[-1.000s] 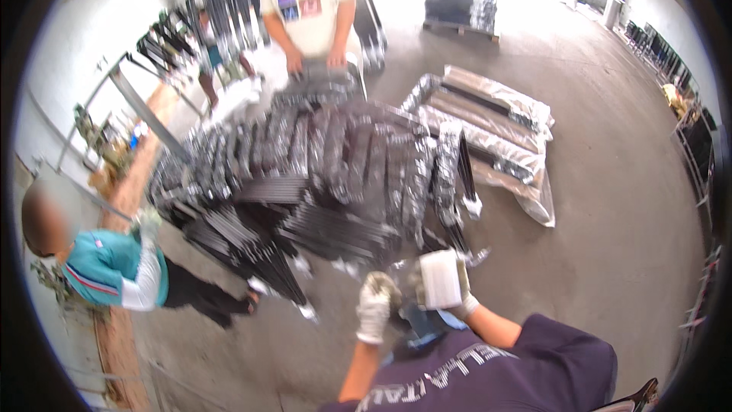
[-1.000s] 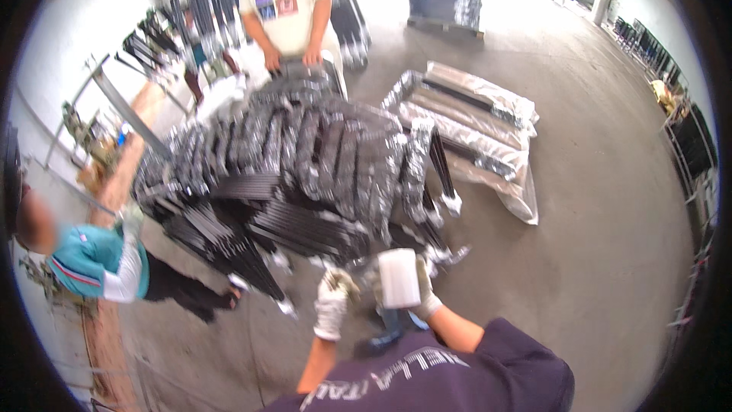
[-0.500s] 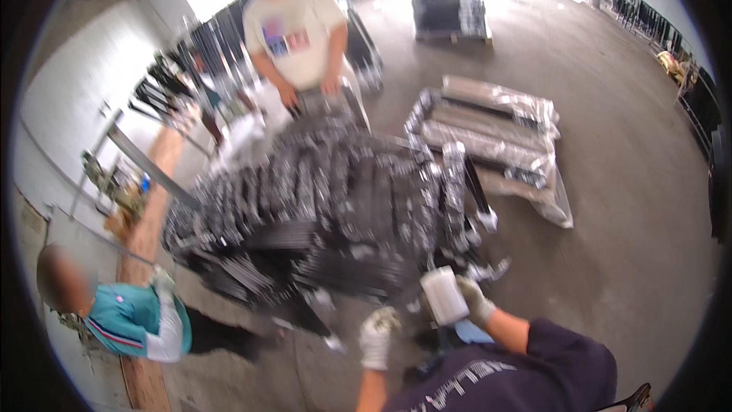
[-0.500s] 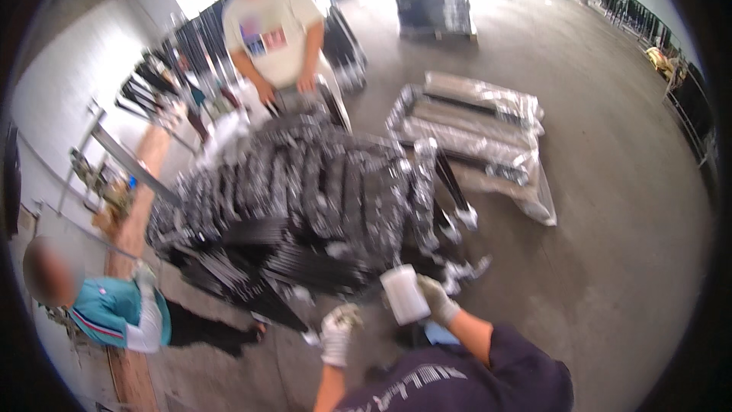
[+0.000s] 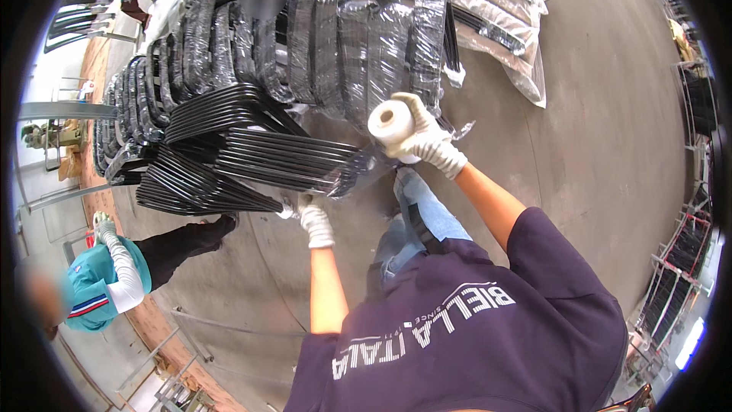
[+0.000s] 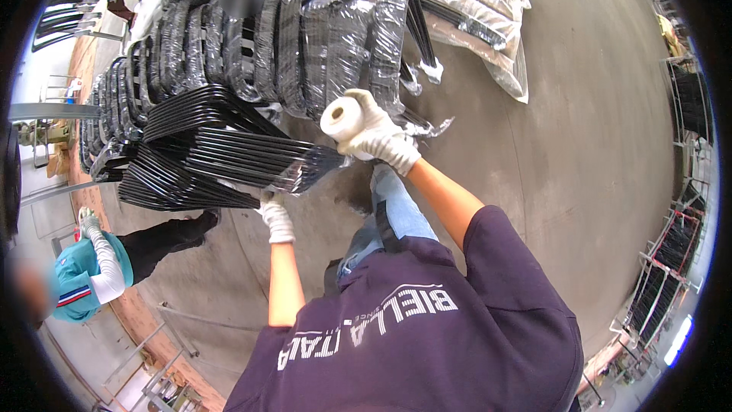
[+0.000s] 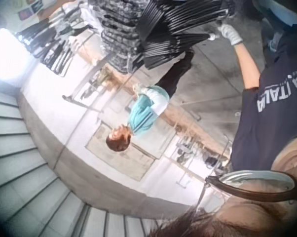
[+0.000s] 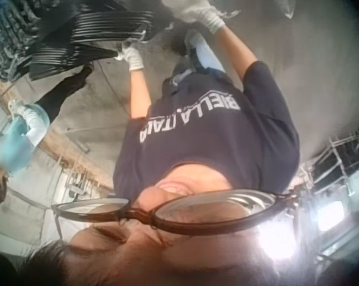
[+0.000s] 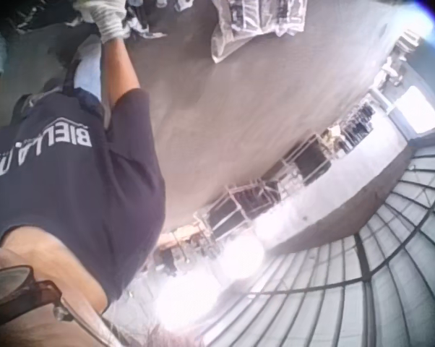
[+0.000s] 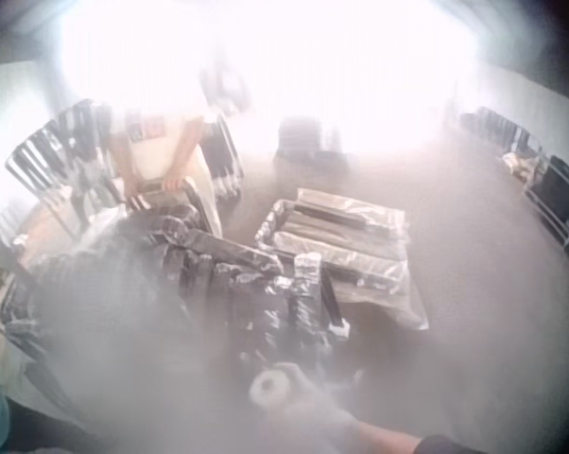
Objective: The person wraps stacks of black metal frames in clear plastic wrap, working with another person to secure the wrap around the bundle.
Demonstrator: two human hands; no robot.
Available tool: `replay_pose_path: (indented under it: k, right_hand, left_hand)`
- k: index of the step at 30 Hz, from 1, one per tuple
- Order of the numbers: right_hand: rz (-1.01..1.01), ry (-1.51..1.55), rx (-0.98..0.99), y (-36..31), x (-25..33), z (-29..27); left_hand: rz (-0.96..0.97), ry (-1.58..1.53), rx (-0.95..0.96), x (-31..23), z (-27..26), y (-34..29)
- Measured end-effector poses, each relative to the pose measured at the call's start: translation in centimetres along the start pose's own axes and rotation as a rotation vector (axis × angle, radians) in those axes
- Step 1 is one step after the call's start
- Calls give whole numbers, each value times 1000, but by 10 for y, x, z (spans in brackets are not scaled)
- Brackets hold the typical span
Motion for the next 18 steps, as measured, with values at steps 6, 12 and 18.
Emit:
replay_pose_path:
  k: [6,12,18]
  right_hand:
    - [66,-15,62,11,0,12]
    - [161,-120,100,2,4,5]
    - [143,-178,105,-16,-9,15]
  left_hand:
    - [-211,-677,521,106,33,60]
    - [-152,-395,478,76,67,24]
    - [-159,-488,732,62,97,18]
Point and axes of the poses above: each hand's wrist, its own y-axis towards the middle knuckle, its own z-axis out of the palm, x = y × z, the point moved 10 cm from there along y, towards the middle knuckle, and after that the axes turned 4 degrees about -z, right-handed, at the moved point
